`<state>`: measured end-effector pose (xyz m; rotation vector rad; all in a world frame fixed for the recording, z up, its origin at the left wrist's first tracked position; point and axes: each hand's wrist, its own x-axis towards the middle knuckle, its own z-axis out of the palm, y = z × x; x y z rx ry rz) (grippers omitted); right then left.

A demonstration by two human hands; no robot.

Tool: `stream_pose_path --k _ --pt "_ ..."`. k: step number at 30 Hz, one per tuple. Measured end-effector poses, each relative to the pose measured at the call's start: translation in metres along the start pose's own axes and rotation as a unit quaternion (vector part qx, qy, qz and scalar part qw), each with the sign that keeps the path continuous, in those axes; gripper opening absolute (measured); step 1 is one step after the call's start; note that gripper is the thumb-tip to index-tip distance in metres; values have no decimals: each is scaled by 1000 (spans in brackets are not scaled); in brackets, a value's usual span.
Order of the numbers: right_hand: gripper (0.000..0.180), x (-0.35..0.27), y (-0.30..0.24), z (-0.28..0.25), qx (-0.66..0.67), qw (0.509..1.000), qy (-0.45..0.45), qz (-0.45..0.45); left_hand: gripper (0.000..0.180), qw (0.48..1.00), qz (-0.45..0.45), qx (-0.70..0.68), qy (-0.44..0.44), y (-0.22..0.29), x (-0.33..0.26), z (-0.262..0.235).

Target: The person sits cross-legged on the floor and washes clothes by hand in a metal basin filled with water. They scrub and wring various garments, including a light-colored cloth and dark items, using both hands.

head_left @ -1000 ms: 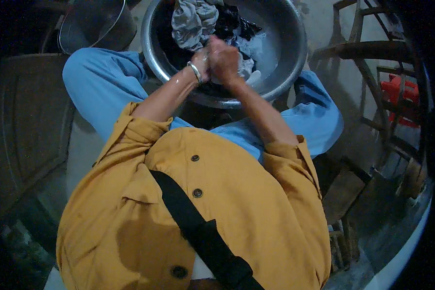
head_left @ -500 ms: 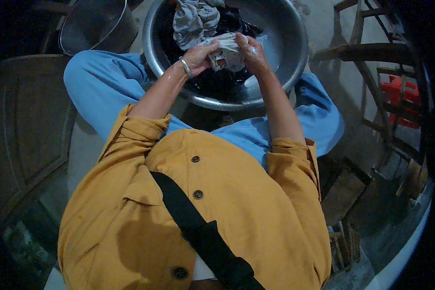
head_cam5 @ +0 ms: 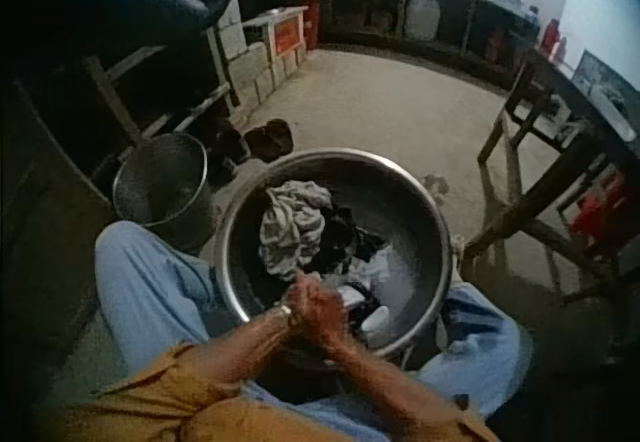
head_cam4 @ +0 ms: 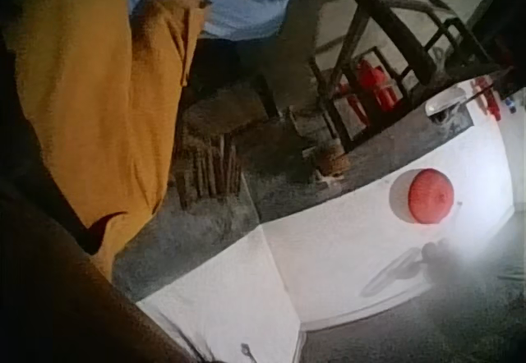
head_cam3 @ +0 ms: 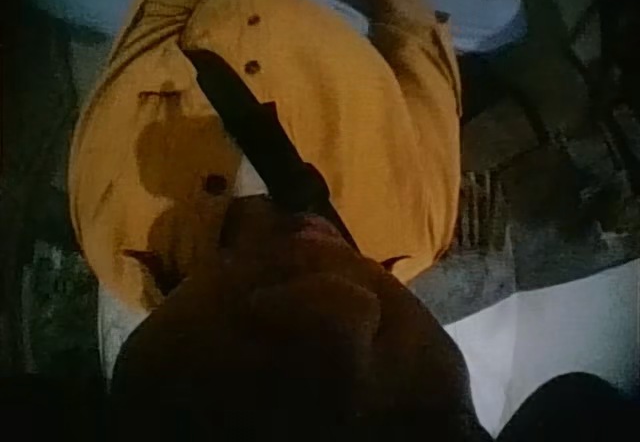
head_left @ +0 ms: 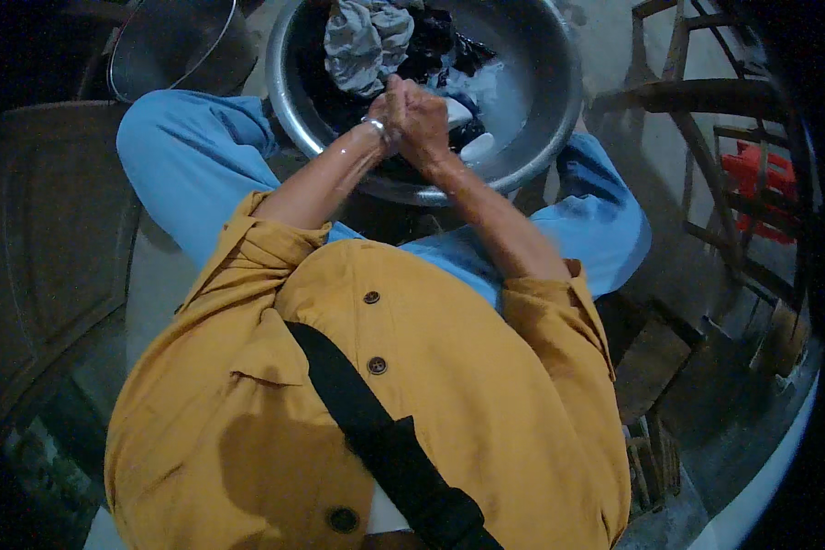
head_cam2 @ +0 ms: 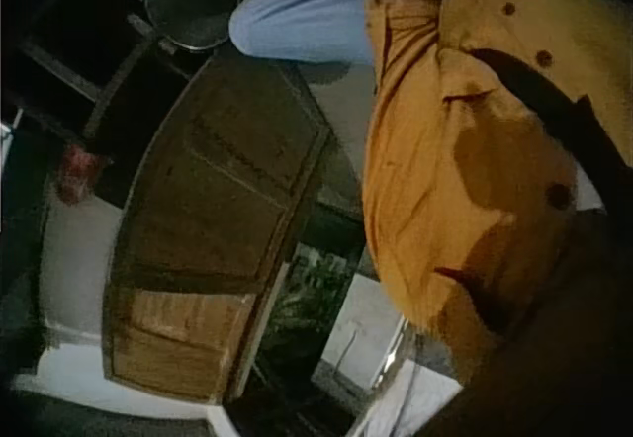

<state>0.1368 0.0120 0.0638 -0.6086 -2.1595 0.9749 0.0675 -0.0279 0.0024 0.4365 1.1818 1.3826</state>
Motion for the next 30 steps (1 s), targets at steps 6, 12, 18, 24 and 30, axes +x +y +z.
stream_pose_path --k 6,12,18,24,30 --pt "38 24 75 -17 0 992 14 122 36 927 -108 -272 -235 12 1 -3" --pt "38 34 80 -63 9 969 -112 220 35 973 -88 -210 47 34 -15 -1" --pt "24 13 77 -65 185 905 -348 162 23 965 -75 -250 32 32 -4 -6" --pt "19 17 89 -69 278 918 -186 213 21 961 -83 -252 85 34 -4 -23" --pt "21 11 27 -34 125 989 -61 47 20 994 9 -89 67 25 -7 -9"
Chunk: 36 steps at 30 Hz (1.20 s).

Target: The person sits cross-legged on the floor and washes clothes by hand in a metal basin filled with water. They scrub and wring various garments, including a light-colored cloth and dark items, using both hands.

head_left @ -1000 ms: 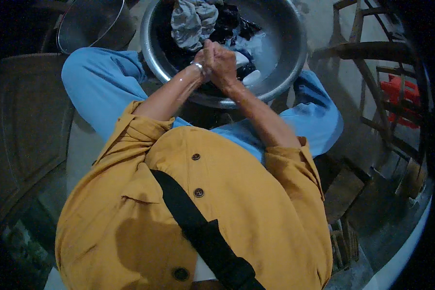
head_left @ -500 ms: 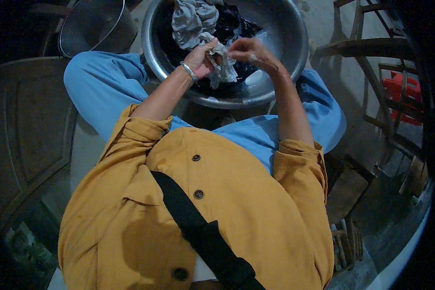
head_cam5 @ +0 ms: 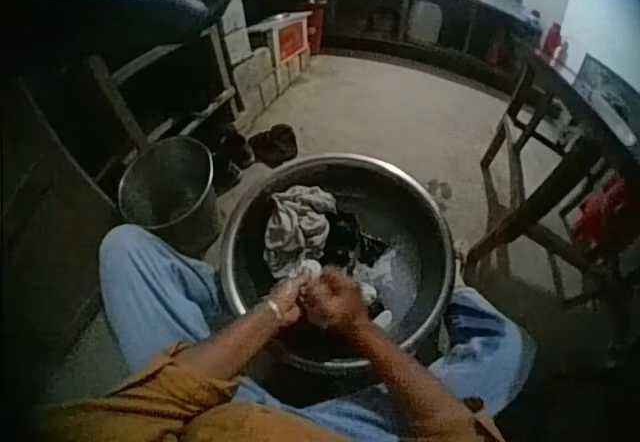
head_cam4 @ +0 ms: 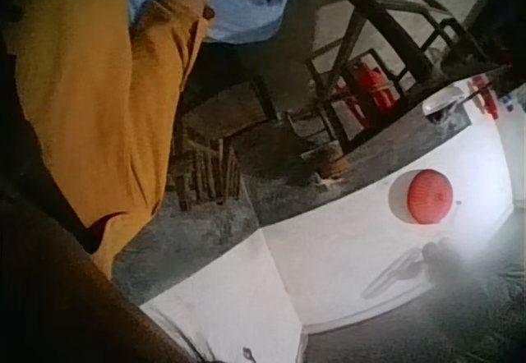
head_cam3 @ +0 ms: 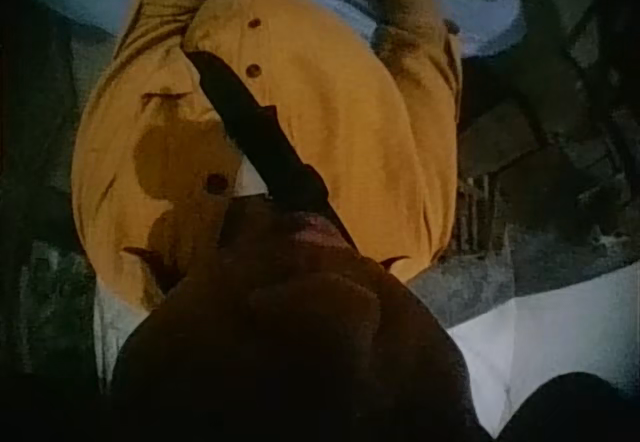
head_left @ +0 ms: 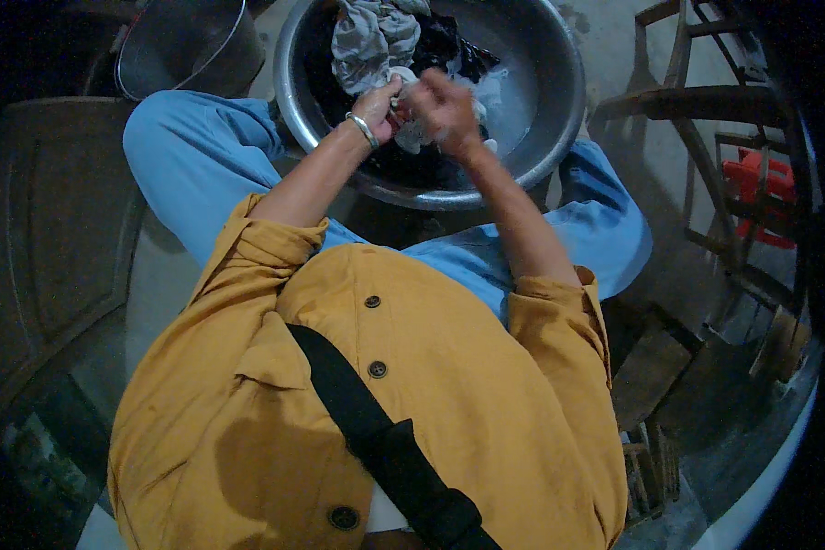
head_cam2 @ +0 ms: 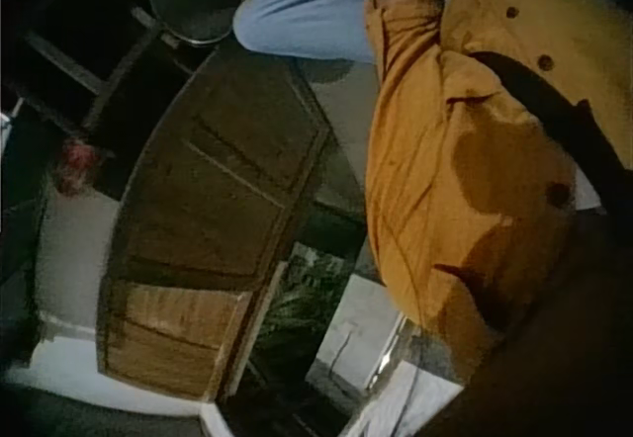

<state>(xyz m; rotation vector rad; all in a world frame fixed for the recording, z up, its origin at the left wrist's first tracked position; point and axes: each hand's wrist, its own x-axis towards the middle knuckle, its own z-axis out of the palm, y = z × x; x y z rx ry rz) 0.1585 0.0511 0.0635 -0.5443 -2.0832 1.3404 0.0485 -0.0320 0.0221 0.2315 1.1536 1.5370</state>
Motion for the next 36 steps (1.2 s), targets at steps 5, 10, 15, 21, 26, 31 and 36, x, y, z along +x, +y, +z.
stream_pose_path --k 5,10,15,21,26,31,36 --pt "23 7 21 6 -279 957 23 -83 23 971 -132 -180 -88 -26 -6 12" --pt "24 -4 39 18 -366 906 48 -210 19 981 -116 -107 117 -9 -9 44" --pt "48 10 55 -6 -177 973 81 123 27 993 -118 -13 -28 9 -23 44" --pt "44 10 62 -22 146 975 -49 157 36 991 -98 33 -85 27 -7 9" --pt "56 12 54 -17 10 973 2 231 34 987 -68 -122 -80 32 -1 4" --pt "36 5 42 1 225 932 -33 282 30 993 -32 -92 -73 20 15 -9" --pt "21 24 40 -28 297 932 79 193 25 998 21 -52 8 32 14 -18"
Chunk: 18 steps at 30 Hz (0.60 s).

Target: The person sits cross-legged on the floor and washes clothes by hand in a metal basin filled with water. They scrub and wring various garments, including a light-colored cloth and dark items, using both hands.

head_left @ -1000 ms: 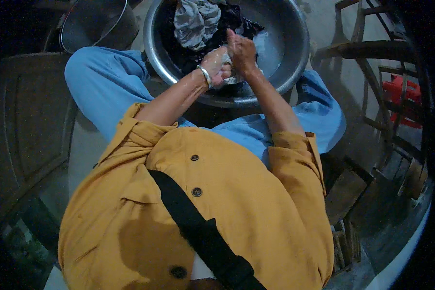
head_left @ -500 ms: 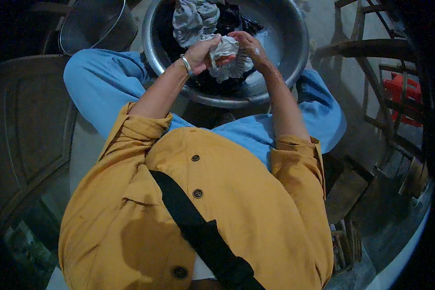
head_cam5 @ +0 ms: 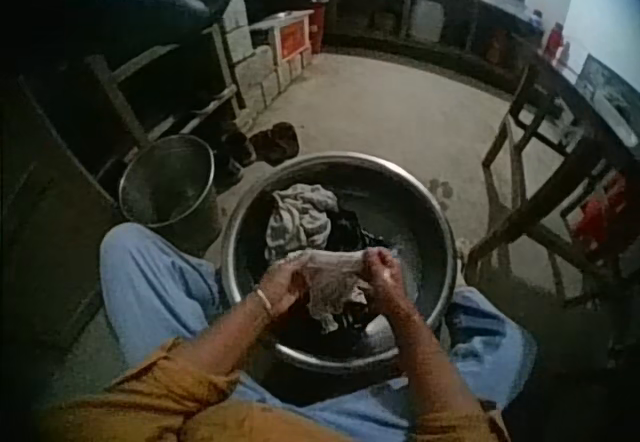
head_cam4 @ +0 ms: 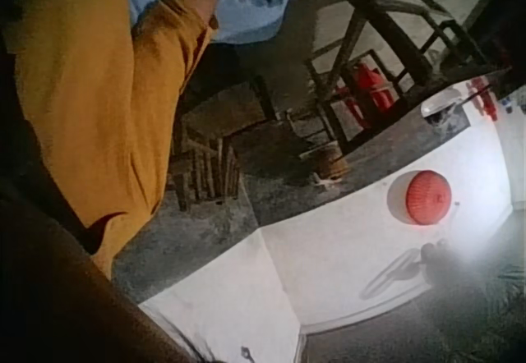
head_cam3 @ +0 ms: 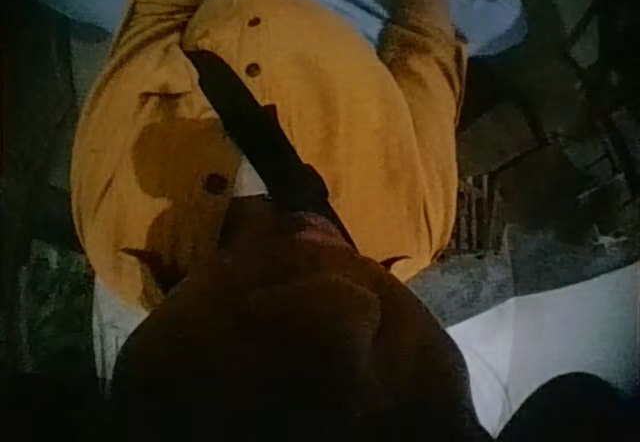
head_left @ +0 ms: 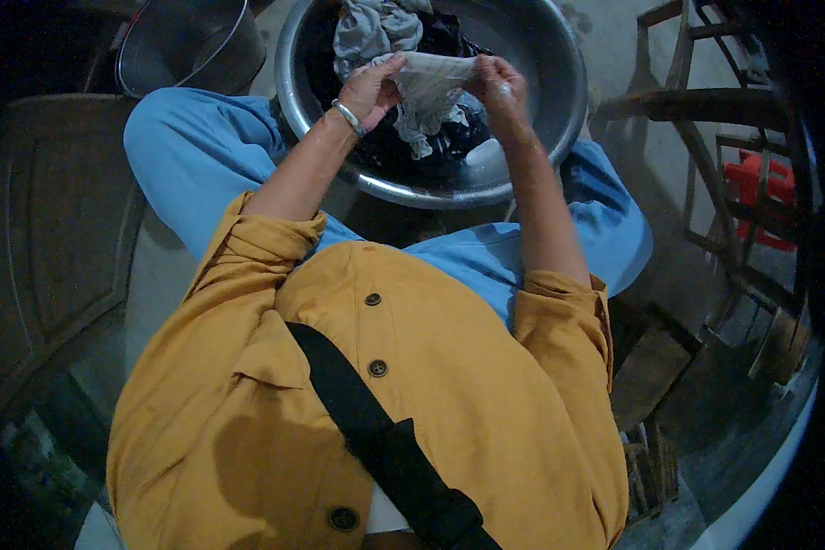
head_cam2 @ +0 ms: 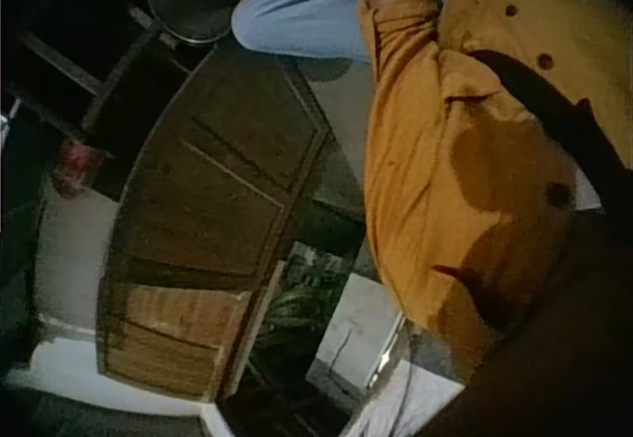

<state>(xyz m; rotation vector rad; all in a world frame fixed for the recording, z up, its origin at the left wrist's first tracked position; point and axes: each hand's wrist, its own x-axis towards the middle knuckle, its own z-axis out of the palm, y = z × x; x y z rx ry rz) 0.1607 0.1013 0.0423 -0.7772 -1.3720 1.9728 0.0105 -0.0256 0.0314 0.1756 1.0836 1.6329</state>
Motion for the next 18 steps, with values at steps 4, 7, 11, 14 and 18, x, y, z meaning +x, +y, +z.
stream_pose_path --k 4,7,11,14,18 --pt "23 0 -7 -15 -50 998 35 -21 29 998 36 -52 -3 -7 3 -4" --pt "26 1 -18 -17 -184 980 78 -22 30 986 81 80 124 -5 -5 14" --pt "31 -6 -37 -7 -261 962 61 -61 37 954 157 251 -37 -2 -3 2" --pt "36 -6 -37 -24 -340 934 -78 -81 33 849 179 494 -50 9 -12 17" --pt "33 5 2 -54 -507 812 -86 -275 22 696 247 674 -18 10 -2 2"
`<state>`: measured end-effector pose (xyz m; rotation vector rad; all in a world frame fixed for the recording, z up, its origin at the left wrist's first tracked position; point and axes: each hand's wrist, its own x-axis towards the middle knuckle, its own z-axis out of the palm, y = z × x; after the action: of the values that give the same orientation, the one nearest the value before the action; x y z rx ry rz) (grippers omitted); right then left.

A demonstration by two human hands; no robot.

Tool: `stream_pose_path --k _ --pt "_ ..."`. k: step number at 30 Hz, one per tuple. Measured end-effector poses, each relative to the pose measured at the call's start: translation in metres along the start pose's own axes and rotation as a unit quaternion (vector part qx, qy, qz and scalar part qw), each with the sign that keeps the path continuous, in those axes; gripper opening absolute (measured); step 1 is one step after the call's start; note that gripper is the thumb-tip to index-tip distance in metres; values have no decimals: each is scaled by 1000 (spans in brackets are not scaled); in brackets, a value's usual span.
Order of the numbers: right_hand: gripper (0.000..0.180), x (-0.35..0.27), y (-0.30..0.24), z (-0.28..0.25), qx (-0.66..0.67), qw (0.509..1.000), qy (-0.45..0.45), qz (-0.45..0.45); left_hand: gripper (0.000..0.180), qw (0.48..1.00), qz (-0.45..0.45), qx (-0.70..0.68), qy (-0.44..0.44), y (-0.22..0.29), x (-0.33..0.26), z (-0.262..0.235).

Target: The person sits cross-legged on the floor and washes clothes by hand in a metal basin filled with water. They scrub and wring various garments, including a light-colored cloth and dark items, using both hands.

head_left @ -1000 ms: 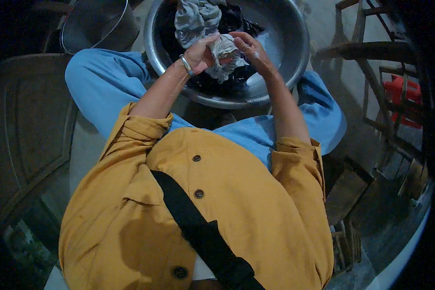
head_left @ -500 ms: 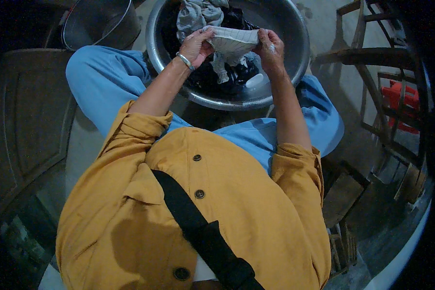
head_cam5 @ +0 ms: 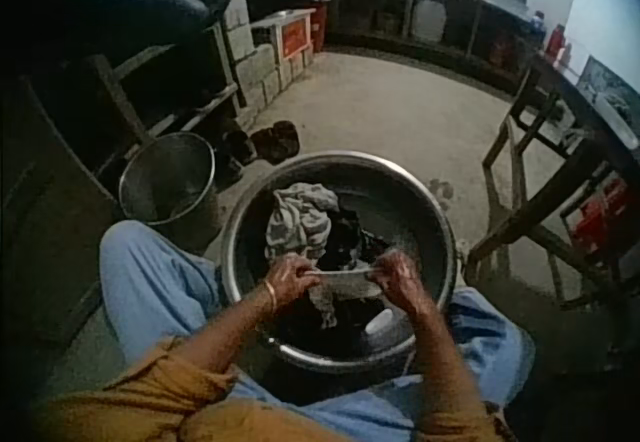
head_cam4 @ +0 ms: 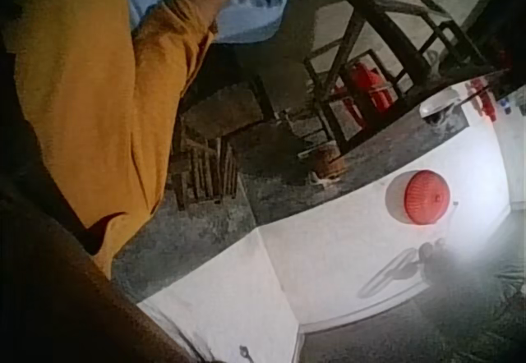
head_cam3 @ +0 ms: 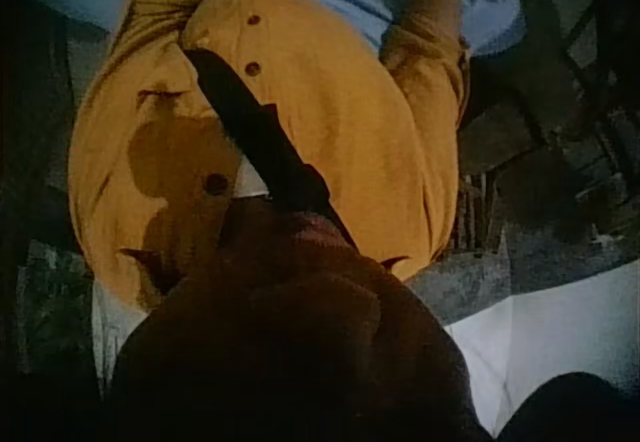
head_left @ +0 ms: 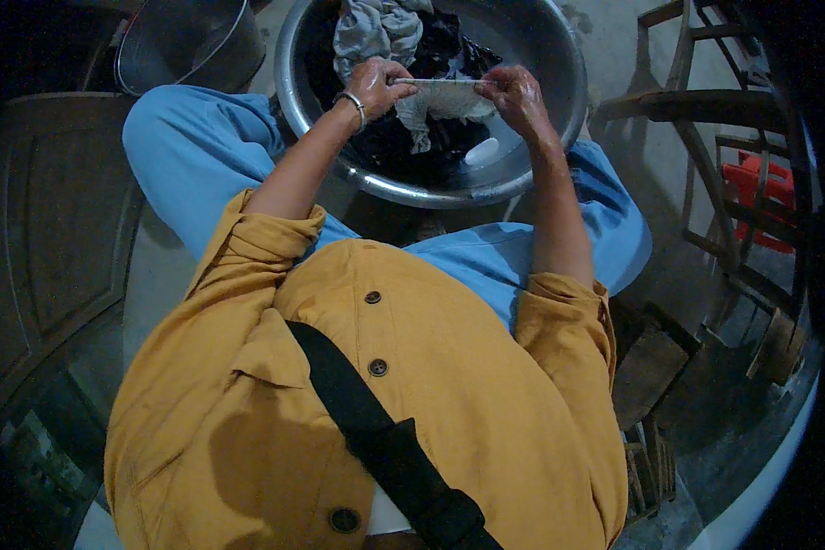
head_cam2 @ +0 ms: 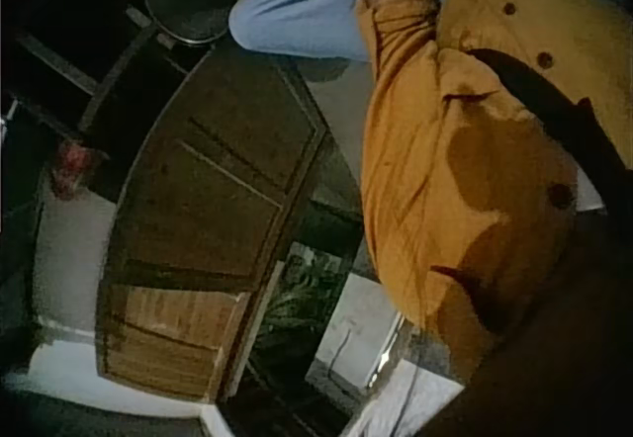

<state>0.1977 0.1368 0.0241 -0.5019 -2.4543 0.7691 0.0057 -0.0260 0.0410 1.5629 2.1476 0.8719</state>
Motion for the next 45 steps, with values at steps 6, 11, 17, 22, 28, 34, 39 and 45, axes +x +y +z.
stream_pose_path --k 6,11,17,22,28,34,39,45 --pt "19 14 -44 14 244 954 49 168 23 930 -130 -340 56 5 4 13" --pt "20 4 -94 64 -14 994 54 -91 31 807 -296 -511 6 41 -22 37" --pt "16 0 -115 57 -182 979 32 -86 24 607 -338 -719 -29 24 -28 62" --pt "31 -8 -23 86 80 995 51 6 29 665 -264 -690 -105 36 -20 62" --pt "34 -2 -38 17 349 905 -214 115 43 908 -178 -338 -172 19 -12 12" --pt "32 -4 -39 -31 361 886 -231 176 33 897 -70 -382 -210 38 14 -9" --pt "55 16 -8 -37 239 932 65 263 49 809 -142 -564 -80 7 46 7" --pt "73 -25 131 18 -91 933 32 348 66 737 -307 -577 -171 -21 40 65"
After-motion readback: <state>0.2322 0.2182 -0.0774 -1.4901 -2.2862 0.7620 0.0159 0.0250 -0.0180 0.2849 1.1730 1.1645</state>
